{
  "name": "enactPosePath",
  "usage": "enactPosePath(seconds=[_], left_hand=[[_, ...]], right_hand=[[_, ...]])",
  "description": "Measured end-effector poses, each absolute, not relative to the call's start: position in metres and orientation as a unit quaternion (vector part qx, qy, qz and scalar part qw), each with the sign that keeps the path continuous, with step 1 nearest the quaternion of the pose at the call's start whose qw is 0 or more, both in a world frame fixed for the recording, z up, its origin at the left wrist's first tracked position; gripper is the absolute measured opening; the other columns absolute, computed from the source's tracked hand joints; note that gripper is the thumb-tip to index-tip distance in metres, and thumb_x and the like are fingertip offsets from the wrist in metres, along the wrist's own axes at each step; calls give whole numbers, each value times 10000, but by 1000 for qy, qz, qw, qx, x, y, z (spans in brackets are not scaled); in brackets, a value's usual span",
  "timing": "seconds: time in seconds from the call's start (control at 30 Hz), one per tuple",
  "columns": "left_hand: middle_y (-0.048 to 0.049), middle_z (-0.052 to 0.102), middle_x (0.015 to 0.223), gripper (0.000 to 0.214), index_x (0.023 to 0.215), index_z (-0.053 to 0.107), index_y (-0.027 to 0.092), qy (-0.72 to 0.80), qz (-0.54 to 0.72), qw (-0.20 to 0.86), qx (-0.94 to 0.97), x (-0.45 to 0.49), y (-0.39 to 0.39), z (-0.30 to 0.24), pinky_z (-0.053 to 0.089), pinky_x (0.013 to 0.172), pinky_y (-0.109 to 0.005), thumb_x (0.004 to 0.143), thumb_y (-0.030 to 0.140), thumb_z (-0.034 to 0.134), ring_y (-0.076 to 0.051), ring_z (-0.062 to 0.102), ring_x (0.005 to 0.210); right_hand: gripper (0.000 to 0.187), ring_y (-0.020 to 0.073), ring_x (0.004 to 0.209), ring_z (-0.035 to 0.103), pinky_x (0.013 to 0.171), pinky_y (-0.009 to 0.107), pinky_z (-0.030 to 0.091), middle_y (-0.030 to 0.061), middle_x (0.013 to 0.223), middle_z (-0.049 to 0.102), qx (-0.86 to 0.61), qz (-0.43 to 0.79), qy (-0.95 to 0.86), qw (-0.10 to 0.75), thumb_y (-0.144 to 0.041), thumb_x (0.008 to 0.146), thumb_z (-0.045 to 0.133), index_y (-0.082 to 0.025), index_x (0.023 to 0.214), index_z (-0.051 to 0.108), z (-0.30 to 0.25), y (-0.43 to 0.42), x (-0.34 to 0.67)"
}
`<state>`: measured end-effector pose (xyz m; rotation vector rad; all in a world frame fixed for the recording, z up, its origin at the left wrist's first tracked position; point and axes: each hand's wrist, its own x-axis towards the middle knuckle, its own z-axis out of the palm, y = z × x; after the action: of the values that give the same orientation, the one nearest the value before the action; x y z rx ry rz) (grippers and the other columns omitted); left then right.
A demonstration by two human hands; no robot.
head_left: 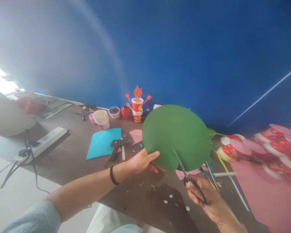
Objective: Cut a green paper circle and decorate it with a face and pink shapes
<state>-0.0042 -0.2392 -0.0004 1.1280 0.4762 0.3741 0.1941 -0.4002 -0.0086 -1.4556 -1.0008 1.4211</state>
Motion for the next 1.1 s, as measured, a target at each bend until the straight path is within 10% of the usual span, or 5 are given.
enactPosePath(seconds=[1.1], left_hand=[[-148, 695, 919, 473, 1220, 516, 127, 216, 134, 782, 569, -13, -231, 8, 542, 515, -247, 864, 437, 552, -231, 698, 719]], right_hand=[[524, 45, 410, 222, 453, 253, 135, -101, 472, 321, -603, 589, -390, 370, -676, 631, 650, -203, 738, 452, 15, -399, 194]])
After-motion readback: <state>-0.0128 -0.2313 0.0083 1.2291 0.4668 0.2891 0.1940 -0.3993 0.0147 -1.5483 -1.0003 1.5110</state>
